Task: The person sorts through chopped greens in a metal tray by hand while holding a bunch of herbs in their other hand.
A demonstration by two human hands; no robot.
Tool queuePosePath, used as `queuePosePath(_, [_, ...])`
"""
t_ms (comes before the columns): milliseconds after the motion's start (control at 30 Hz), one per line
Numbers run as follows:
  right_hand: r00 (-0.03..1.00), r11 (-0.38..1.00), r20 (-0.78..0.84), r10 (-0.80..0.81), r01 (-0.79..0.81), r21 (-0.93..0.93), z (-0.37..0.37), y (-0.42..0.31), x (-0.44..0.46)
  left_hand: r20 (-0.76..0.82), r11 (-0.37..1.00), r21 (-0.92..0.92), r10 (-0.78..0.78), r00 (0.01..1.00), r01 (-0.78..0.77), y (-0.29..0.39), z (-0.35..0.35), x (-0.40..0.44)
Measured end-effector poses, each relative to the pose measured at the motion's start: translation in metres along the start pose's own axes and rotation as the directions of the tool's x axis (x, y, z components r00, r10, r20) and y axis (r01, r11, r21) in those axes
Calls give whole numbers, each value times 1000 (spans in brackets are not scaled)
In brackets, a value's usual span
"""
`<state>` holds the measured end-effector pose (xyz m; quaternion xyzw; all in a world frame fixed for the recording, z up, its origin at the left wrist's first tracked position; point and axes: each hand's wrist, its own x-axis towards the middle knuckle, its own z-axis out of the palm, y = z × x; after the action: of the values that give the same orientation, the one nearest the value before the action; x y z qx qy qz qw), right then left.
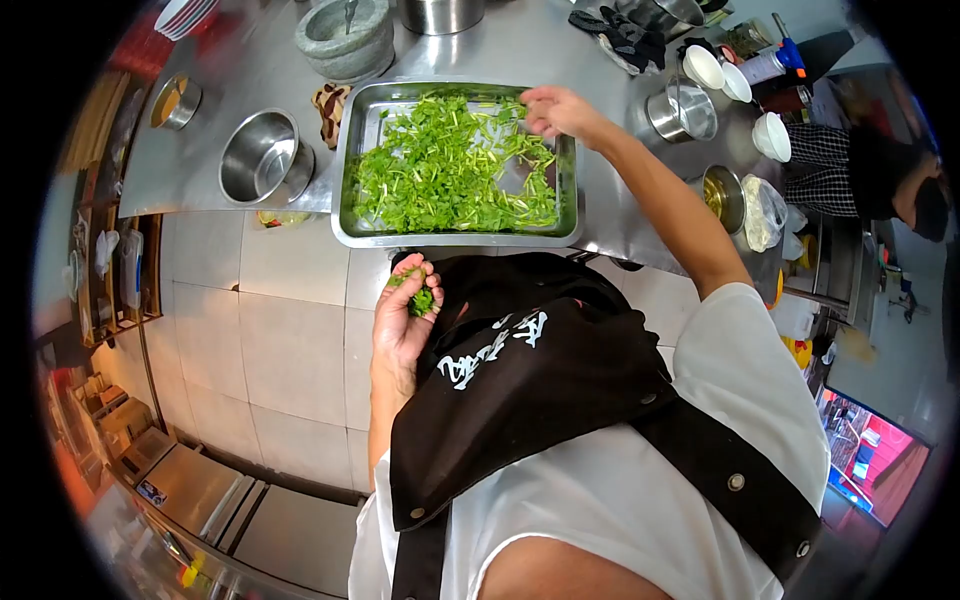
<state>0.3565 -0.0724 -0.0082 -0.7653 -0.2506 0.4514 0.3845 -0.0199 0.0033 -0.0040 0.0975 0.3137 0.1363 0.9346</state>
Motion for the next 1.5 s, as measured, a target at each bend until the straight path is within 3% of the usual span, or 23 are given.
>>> queuePosePath(100, [988, 997, -142, -60, 52, -61, -6, -13, -7, -18, 1000, -5, -3, 1000, 3, -2, -1, 0])
queuePosePath(200, [990, 1000, -140, -29, 29, -3, -6, -13, -6, -35, 1000, 2, -10, 999, 10, -2, 2, 0])
queuePosePath(300, [989, 991, -75, -129, 131, 12, -5, -5, -5, -38, 1000, 16, -17, 999, 18, -3, 3, 2])
queuePosePath(400, [990, 993, -72, -120, 121, 11, -3, 1, -3, -28, 999, 22, -23, 999, 23, -2, 2, 4])
queuePosePath(600, [974, 961, -109, -198, 171, -219, 16, 21, 27, -20, 999, 21, -29, 999, 29, -1, 3, 3])
queuePosePath(700, [994, 992, 104, -47, 34, 119, 20, -15, -1, -6, 1000, 12, -25, 1000, 25, -2, 1, 3])
queuePosePath(867, [975, 986, -162, -148, 134, -97, 12, -8, 21, -39, 1000, -11, -15, 999, 15, -2, -2, 0])
queuePosePath(967, [980, 972, -102, -170, 150, -179, 31, -3, 28, -37, 1000, 7, -15, 999, 15, -3, -1, -1])
queuePosePath(1000, [973, 942, -96, -208, 173, -288, 38, 0, 33, -40, 1000, 6, -18, 999, 18, -4, 1, -1])
queuePosePath(1100, [977, 985, 156, -143, 125, 121, 52, -33, 8, -42, 1000, 10, -22, 999, 23, -3, 4, 0])
queuePosePath(1133, [972, 961, 150, -183, 144, 237, 49, -34, 12, -37, 1000, 14, -19, 999, 20, -3, 2, 1])
queuePosePath(1233, [980, 981, -45, -195, 196, 12, 30, -43, 7, -48, 1000, 8, -9, 999, 9, -3, -4, 0])
queuePosePath(1367, [998, 983, -24, -65, 60, -173, 24, -21, 5, -54, 1000, -1, -5, 999, 5, -3, -2, -2])
queuePosePath(1467, [968, 809, -82, -237, 150, -568, 32, -14, -8, -78, 1000, -2, -18, 997, 18, -4, 1, -2])
queuePosePath(1500, [937, 716, -32, -348, 244, -654, 35, -11, -9, -75, 1000, -1, -19, 997, 19, -4, 0, 0])
